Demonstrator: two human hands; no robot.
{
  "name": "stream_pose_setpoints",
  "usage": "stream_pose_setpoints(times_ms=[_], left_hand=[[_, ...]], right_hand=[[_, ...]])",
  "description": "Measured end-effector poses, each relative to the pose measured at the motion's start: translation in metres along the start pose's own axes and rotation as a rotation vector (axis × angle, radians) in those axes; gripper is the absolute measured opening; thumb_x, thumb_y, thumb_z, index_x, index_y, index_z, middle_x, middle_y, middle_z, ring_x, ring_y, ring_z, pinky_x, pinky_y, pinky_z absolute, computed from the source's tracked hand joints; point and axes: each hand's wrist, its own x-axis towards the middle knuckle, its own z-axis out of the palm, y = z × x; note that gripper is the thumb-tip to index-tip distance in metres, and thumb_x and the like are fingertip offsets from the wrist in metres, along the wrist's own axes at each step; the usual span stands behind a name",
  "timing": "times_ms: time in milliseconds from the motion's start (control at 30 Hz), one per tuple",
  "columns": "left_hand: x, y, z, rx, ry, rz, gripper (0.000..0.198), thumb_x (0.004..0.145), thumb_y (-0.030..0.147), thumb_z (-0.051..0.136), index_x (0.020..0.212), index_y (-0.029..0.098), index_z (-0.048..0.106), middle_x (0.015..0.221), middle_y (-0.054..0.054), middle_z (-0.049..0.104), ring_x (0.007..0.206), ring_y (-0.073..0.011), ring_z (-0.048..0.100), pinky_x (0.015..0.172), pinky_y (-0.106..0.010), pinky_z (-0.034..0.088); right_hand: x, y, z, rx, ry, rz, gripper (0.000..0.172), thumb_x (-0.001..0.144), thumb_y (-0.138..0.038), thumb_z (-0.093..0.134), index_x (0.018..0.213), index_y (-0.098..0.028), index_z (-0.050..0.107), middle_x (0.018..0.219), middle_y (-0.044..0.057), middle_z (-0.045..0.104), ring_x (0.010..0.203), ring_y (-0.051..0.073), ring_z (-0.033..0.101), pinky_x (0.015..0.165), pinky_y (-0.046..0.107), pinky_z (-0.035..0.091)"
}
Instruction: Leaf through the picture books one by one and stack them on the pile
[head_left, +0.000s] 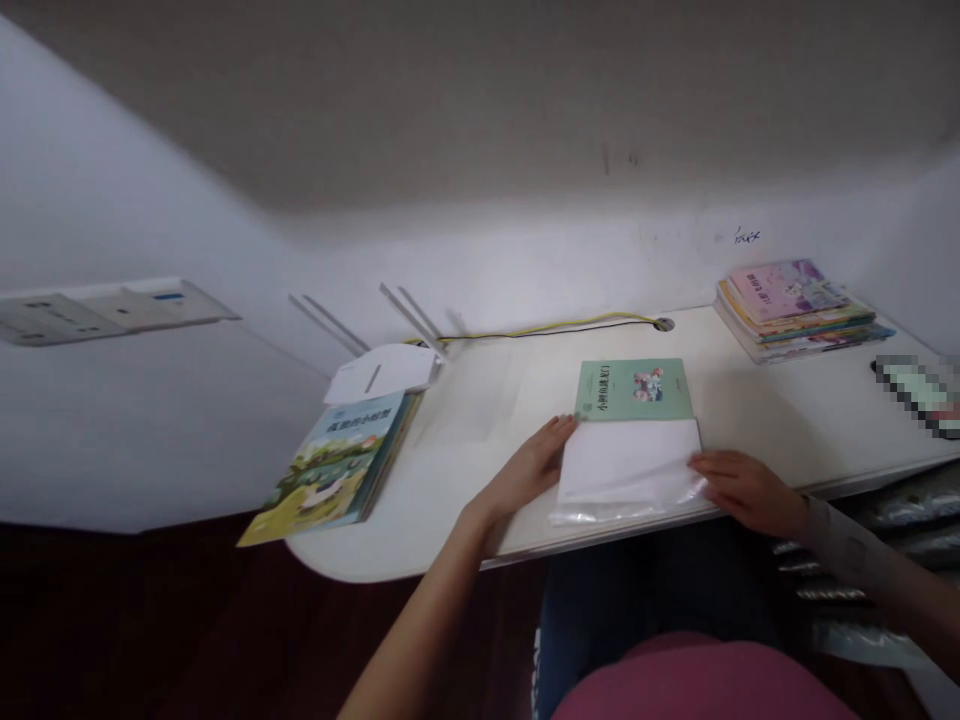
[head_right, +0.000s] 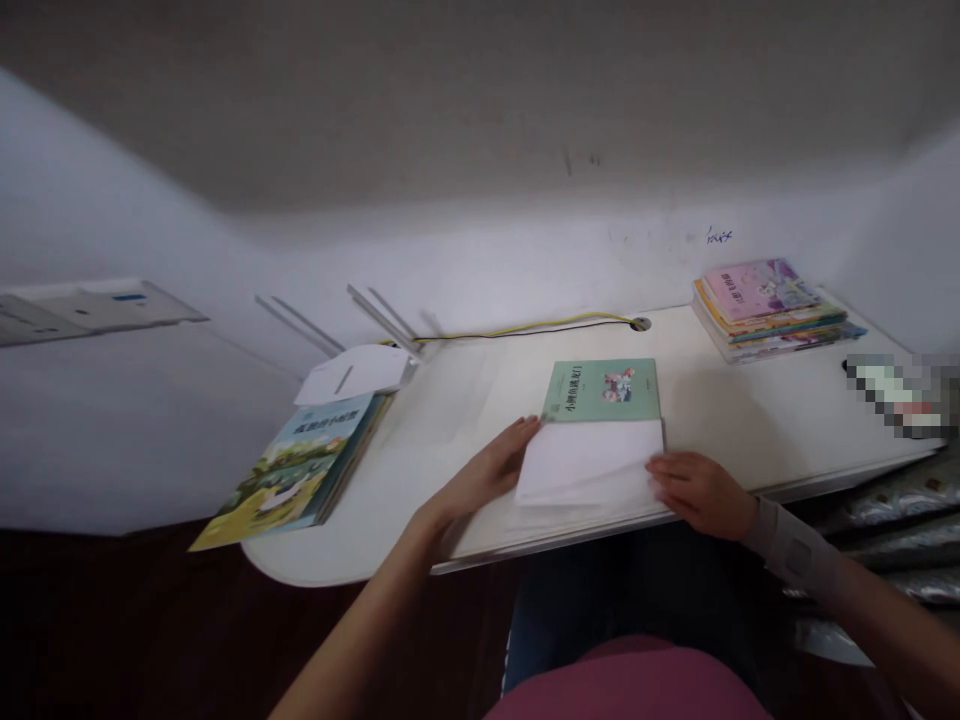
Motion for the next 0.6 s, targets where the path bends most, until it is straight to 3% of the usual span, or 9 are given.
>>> stream_pose_setpoints(times_ms=[67,133,233,367,467,533,600], left_hand=[[0.018,0.003,0.001,-0.159,0.002,-0.032,0.05,0.079,0.035,0.051,0.127,0.022,0.052,0.134,-0.008,0.053,0.125,-0.024,0.046,0.102,-0.043,0.04],[0.035,0.006,0.006,-0.309,0.056,-0.128,0.041,0.078,0.042,0.054,0.108,0.017,0.064,0.114,-0.01,0.065,0.111,-0.0262,0.057,0.094,-0.042,0.045],[0.054,0.01,0.019,-0.456,0.117,-0.256,0.039,0.075,0.05,0.056,0.085,0.014,0.066,0.084,-0.009,0.07,0.086,-0.025,0.063,0.078,-0.038,0.051],[0.066,0.01,0.041,-0.546,0.187,-0.301,0.047,0.076,0.052,0.055,0.102,0.012,0.059,0.084,-0.008,0.069,0.076,-0.0202,0.064,0.069,-0.033,0.052],[0.069,0.007,0.05,-0.586,0.254,-0.399,0.055,0.078,0.046,0.054,0.121,0.012,0.046,0.085,-0.008,0.069,0.072,-0.0187,0.065,0.065,-0.032,0.052],[0.068,0.009,0.053,-0.474,0.371,-0.441,0.066,0.078,0.039,0.055,0.135,0.012,0.032,0.102,-0.013,0.066,0.085,-0.0217,0.065,0.073,-0.037,0.052],[0.068,0.019,0.057,-0.197,0.542,-0.403,0.076,0.078,0.031,0.056,0.142,0.009,0.02,0.129,-0.022,0.051,0.115,-0.0287,0.054,0.092,-0.046,0.045]], right_hand=[[0.02,0.004,-0.011,0.096,0.23,0.141,0.031,0.094,-0.031,0.037,0.109,-0.024,0.063,0.113,0.008,0.067,0.108,0.02,0.06,0.094,0.039,0.047],[0.045,0.013,-0.02,0.176,0.444,0.295,0.034,0.094,-0.037,0.035,0.106,-0.023,0.063,0.107,0.008,0.068,0.104,0.021,0.062,0.093,0.04,0.047],[0.081,0.043,-0.022,0.248,0.619,0.387,0.038,0.089,-0.048,0.04,0.102,-0.019,0.061,0.104,0.01,0.066,0.101,0.023,0.061,0.09,0.04,0.047],[0.108,0.088,-0.001,0.263,0.514,0.561,0.043,0.082,-0.054,0.046,0.1,-0.016,0.058,0.091,0.008,0.067,0.084,0.022,0.061,0.077,0.036,0.049],[0.114,0.106,0.016,0.231,0.49,0.612,0.039,0.08,-0.053,0.048,0.093,-0.018,0.058,0.085,0.006,0.067,0.082,0.022,0.061,0.075,0.036,0.049],[0.116,0.109,0.023,0.211,0.505,0.631,0.038,0.079,-0.053,0.049,0.094,-0.018,0.057,0.085,0.006,0.067,0.083,0.023,0.061,0.076,0.036,0.048],[0.117,0.107,0.027,0.202,0.531,0.642,0.04,0.079,-0.054,0.049,0.099,-0.019,0.055,0.09,0.008,0.066,0.087,0.024,0.061,0.079,0.037,0.047]])
